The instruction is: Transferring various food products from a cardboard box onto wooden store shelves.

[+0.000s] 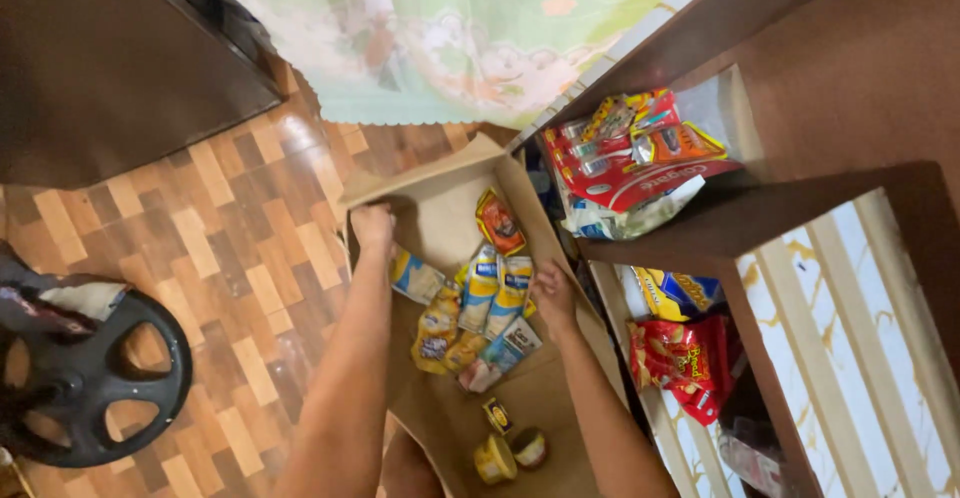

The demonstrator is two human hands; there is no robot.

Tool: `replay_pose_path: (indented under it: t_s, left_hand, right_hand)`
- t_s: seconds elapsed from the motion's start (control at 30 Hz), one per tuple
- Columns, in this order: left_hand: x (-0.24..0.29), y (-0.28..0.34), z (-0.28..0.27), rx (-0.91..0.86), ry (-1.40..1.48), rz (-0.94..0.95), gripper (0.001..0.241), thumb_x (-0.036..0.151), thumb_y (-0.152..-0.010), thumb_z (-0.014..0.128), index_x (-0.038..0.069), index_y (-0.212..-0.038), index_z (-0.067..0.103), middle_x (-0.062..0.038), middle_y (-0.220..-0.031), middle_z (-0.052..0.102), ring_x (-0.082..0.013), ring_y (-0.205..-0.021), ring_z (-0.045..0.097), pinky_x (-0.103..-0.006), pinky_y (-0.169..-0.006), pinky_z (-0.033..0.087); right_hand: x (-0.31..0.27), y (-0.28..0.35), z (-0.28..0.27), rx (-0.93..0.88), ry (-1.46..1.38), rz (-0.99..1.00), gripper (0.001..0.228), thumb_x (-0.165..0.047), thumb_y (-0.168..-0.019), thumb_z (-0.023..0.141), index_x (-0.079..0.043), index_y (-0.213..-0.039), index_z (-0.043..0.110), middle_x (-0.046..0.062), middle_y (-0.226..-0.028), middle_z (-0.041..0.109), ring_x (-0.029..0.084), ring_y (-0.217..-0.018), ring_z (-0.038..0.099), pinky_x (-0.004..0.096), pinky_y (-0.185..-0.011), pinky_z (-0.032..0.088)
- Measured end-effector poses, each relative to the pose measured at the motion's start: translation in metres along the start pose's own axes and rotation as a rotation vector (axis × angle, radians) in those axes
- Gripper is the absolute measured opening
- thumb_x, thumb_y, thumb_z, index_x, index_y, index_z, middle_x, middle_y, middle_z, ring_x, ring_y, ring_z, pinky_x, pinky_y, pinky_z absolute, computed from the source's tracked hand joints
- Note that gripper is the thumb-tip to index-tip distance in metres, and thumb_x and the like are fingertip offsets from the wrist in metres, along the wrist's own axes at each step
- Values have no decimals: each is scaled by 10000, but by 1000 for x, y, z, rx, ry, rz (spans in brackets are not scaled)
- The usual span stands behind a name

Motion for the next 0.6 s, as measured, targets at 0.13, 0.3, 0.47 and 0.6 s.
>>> replay_pose_path:
  t_s: [0.13,0.3,0.47,0.6]
  left_hand:
    - [32,-20,34,28,-39,-165,93,1,-837,614,43,-789,546,-52,-720,543,-165,-523,523,-336,-408,410]
    - [51,-77,71,-182,131,175,174,-90,-817,558,72,-800,618,-11,-824,636,-95,-755,586,-232,-673,458]
    - [19,-132,78,-350,48,258,269,-141,-919,599,46,-829,429,-56,-881,523,-138,-809,486,-271,-751,406]
    - [61,-86,94,-491,66,401,804,-188,-845,507,7,-1615,383,-167,-1561,537,-134,-1347,525,-241,-1057,466]
  right_hand:
    - [-30,-39,0,27,84,-2,566,-61,-951,686,1,-1476,484,65,-1232,671,143,-1132,639,265,-967,504]
    - [-28,-77,12,15,42,-104,640,34,-922,661,18,-1527,456,123,-1333,603,163,-1188,586,283,-1003,490]
    - [-58,-103,31,1,29,-207,618,94,-915,604,20,-1508,446,127,-1461,548,203,-1329,561,311,-1061,498]
    - [-82,-110,51,16,118,-270,640,104,-920,592,6,-1527,414,171,-1534,506,278,-1424,510,350,-1109,478]
Point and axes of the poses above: each hand's wrist, its own y-axis away from the middle knuckle, its own z-axis out of the palm, x = y × z, the point moved 10 cm from there along -y, towards the middle knuckle
